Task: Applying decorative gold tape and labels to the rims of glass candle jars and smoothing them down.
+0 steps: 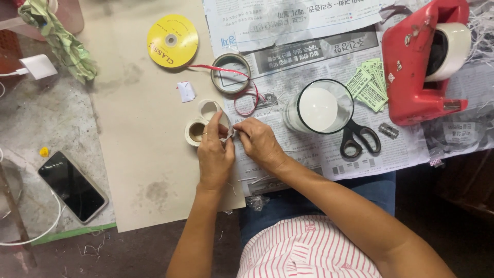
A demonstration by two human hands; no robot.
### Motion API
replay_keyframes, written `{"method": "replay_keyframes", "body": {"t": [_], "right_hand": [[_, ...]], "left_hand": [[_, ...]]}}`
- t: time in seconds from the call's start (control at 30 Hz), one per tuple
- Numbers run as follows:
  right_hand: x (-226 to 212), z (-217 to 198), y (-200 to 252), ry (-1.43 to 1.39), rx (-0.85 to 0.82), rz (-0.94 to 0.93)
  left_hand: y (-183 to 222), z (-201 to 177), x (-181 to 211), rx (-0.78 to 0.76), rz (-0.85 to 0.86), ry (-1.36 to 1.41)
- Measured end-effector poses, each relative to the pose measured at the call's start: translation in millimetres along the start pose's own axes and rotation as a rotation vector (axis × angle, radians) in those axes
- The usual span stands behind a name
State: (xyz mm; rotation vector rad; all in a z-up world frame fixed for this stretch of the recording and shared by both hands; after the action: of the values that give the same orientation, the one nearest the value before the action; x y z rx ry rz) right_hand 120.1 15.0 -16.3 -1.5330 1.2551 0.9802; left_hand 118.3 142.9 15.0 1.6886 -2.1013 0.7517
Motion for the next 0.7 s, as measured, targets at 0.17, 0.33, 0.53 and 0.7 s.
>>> {"method": "replay_keyframes", "body": {"t": [0.17,0.33,0.53,0.7], "right_hand": [[-1.8,-0.3,1.1,-0.008,0.001,0.018],[8.2,4.9,1.3,-0.016,-0.017,0.063],[-2.9,2.5,2.0,0.016,-0.005,0.036],[-1.0,1.9,1.0,0.006,0.01,0.029]], "left_hand": [[0.8,1.3,-9.5,0.017,-0.032,0.042],[0.9,0.3,-4.7,0.019,-0.056,0.066],[2.2,-4.8,0.7,0.053,-0.038,0.09],[3.6,-2.0,2.4,0.066,-0.004,0.065]]}}
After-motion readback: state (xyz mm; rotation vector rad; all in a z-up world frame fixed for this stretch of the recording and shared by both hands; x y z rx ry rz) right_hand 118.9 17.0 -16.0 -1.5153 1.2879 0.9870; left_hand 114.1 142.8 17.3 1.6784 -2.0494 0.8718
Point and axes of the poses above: each hand's wrist, its own y-axis away from the middle knuckle, its own z-axis out of the palm, x = y × z, the point moved 9 cm from there along -y, towards the middle knuckle, and after that the axes turned 10 degrees about -y, right-handed, at the moved point
